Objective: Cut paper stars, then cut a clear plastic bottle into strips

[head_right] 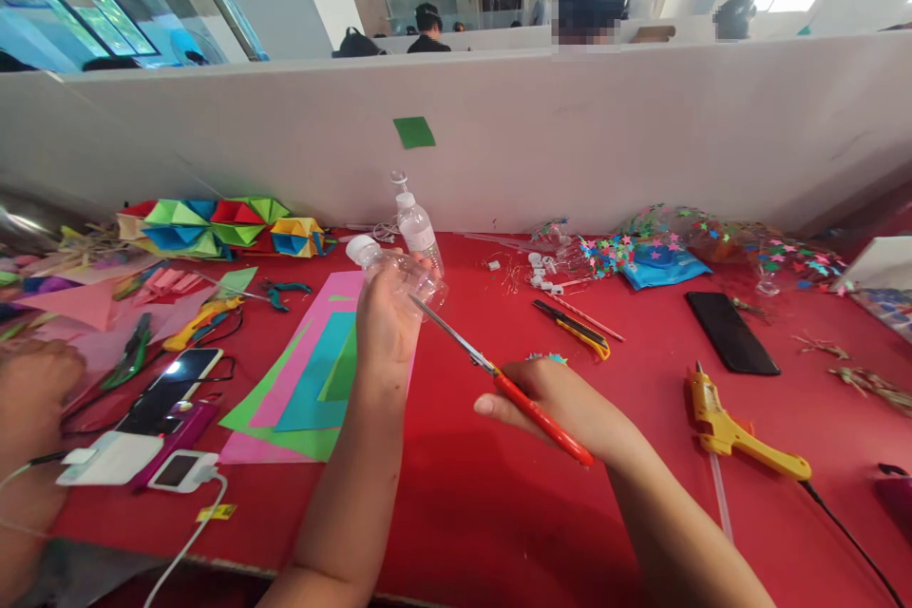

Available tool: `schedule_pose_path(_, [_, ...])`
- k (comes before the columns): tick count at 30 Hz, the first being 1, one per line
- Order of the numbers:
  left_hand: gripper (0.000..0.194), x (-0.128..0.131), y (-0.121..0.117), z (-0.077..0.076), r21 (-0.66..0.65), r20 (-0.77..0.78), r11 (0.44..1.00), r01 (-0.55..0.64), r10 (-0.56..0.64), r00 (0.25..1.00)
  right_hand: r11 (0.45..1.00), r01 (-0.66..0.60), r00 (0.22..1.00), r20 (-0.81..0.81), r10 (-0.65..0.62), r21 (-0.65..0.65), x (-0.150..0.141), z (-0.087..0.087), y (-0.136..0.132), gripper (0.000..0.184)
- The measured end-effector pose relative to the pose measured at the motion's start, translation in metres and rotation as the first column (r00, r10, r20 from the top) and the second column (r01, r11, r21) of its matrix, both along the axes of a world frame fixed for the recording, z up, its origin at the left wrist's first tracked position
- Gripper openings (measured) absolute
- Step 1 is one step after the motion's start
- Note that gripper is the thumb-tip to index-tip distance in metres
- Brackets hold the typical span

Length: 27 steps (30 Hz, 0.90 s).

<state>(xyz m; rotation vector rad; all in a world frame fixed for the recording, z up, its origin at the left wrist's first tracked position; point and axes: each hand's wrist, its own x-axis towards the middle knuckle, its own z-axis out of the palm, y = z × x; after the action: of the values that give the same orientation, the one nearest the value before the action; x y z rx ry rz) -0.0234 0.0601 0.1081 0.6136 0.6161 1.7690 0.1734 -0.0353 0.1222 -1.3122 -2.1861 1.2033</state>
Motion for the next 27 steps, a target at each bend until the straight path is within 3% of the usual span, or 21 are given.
schedule_pose_path(27, [0.025,-0.001,-0.0006,0.0003,0.023,-0.038,1.0,-0.01,0.01,0.999,1.0,-0.001,1.0,-0.012,0.001,0.006,0.0,-0.0016,0.0007,0.066])
